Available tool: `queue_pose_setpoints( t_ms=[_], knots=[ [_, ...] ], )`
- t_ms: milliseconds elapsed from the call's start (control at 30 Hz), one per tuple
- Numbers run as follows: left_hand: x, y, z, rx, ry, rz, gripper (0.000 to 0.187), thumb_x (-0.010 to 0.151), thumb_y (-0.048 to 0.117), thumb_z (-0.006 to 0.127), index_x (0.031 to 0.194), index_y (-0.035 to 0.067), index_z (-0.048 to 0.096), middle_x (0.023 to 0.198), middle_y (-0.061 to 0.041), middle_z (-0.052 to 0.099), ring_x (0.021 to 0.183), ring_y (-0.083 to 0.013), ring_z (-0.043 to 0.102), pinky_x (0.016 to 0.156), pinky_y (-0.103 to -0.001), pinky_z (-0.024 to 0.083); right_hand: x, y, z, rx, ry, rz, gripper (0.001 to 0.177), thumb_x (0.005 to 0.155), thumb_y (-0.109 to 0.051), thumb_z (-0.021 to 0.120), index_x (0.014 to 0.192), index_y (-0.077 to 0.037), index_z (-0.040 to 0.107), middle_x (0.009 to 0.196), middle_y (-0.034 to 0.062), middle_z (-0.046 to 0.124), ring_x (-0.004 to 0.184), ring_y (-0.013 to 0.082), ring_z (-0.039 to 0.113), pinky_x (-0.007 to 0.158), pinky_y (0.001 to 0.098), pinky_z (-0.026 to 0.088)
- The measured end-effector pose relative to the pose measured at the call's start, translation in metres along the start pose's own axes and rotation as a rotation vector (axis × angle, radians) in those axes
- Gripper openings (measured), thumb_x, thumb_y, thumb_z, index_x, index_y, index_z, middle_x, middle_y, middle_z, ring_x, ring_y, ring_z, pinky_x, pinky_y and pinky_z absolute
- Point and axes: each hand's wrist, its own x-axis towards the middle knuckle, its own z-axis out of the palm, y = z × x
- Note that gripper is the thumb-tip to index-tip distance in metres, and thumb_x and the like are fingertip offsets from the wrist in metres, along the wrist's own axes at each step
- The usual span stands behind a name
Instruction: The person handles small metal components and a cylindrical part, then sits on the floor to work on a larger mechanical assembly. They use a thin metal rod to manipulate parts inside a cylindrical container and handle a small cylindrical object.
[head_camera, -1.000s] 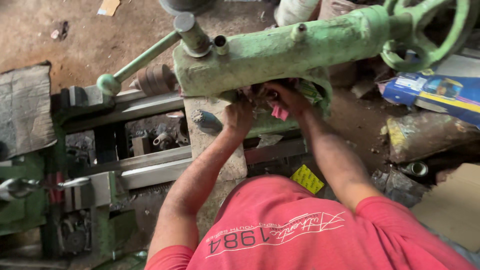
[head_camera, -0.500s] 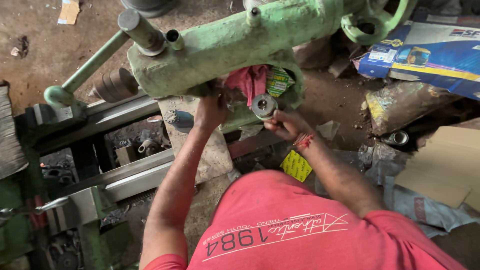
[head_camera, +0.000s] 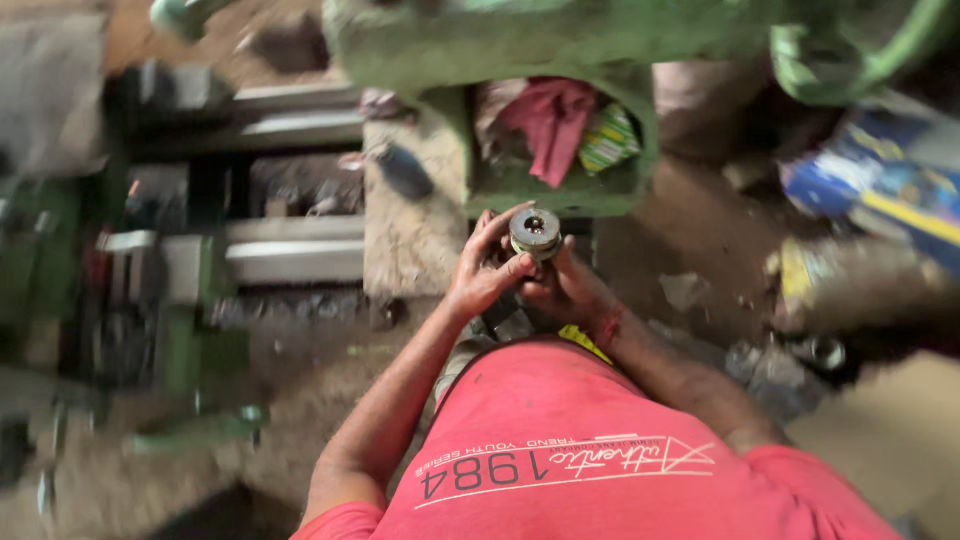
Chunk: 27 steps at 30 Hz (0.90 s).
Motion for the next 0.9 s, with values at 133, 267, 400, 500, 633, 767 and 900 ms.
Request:
queue_pose_setpoints(
  t_ms=[133,267,400,500,633,767,900],
  knots=[
    [-0.057,-0.004,0.014,-0.082,0.268,-0.076,0.069,0.096,0.038,0.076,0.153,0.006,0.052,0.115,-0.001,0.045,0.1,-0.0101,0.048,0.085,-0.025,0.049,-0.009,0.014,0.015,-0.077,0.191,0.224,0.068,0.088,-0.062,0.059,0.14,-0.017,0.053,0.111,-0.0061,0.067,0.091,0.0045,0.062,0.068,0.023,0.049],
    [-0.119,-0.011,0.015,0.027,0.532,-0.001,0.052,0.102,0.032,0.069,0.146,0.006,0.057,0.118,0.001,0.054,0.106,-0.0075,0.053,0.09,-0.023,0.049,-0.002,0.041,0.043,-0.175,0.026,0.363,0.058,0.092,-0.053,0.064,0.138,-0.017,0.057,0.113,-0.0055,0.068,0.09,0.0066,0.062,0.071,0.0254,0.053],
    [-0.181,-0.028,0.006,-0.21,0.827,-0.054,0.042,0.103,0.033,0.067,0.133,0.004,0.066,0.104,0.003,0.065,0.089,-0.0072,0.053,0.078,-0.023,0.045,0.007,0.078,0.068,-0.353,-0.042,0.525,0.047,0.099,-0.042,0.068,0.137,-0.014,0.061,0.105,-0.0037,0.066,0.081,0.0051,0.057,0.063,0.0228,0.048],
    [-0.228,-0.034,0.004,-0.536,0.939,-0.025,0.04,0.099,0.04,0.064,0.124,0.008,0.066,0.099,0.004,0.067,0.085,-0.0096,0.056,0.077,-0.027,0.046,0.01,0.101,0.087,-0.538,-0.181,0.603,0.046,0.103,-0.038,0.068,0.137,-0.007,0.062,0.102,-0.0032,0.064,0.079,0.0042,0.055,0.06,0.0222,0.044],
    [-0.276,-0.032,-0.003,-0.892,1.046,0.082,0.045,0.102,0.052,0.059,0.117,0.009,0.065,0.093,0.003,0.062,0.086,-0.0131,0.056,0.081,-0.033,0.048,0.011,0.128,0.116,-0.701,-0.211,0.725,0.047,0.098,-0.024,0.066,0.141,-0.004,0.061,0.11,0.0031,0.071,0.082,0.0063,0.059,0.066,0.0236,0.049],
    [-0.333,-0.006,-0.017,-0.95,1.05,0.251,0.06,0.099,0.058,0.05,0.12,0.004,0.067,0.092,0.0,0.059,0.085,-0.015,0.055,0.079,-0.033,0.046,0.018,0.151,0.131,-0.595,-0.098,0.755,0.052,0.085,0.001,0.059,0.136,0.007,0.06,0.114,0.0126,0.071,0.098,0.0201,0.07,0.089,0.0343,0.059],
    [-0.405,0.026,-0.044,-0.981,1.046,0.326,0.063,0.101,0.056,0.042,0.122,0.0,0.063,0.102,-0.006,0.063,0.087,-0.0175,0.055,0.078,-0.032,0.045,0.015,0.191,0.155,-0.751,-0.047,0.731,0.043,0.089,0.002,0.058,0.132,0.009,0.061,0.121,0.0159,0.071,0.108,0.0241,0.071,0.095,0.0347,0.055]
  ],
)
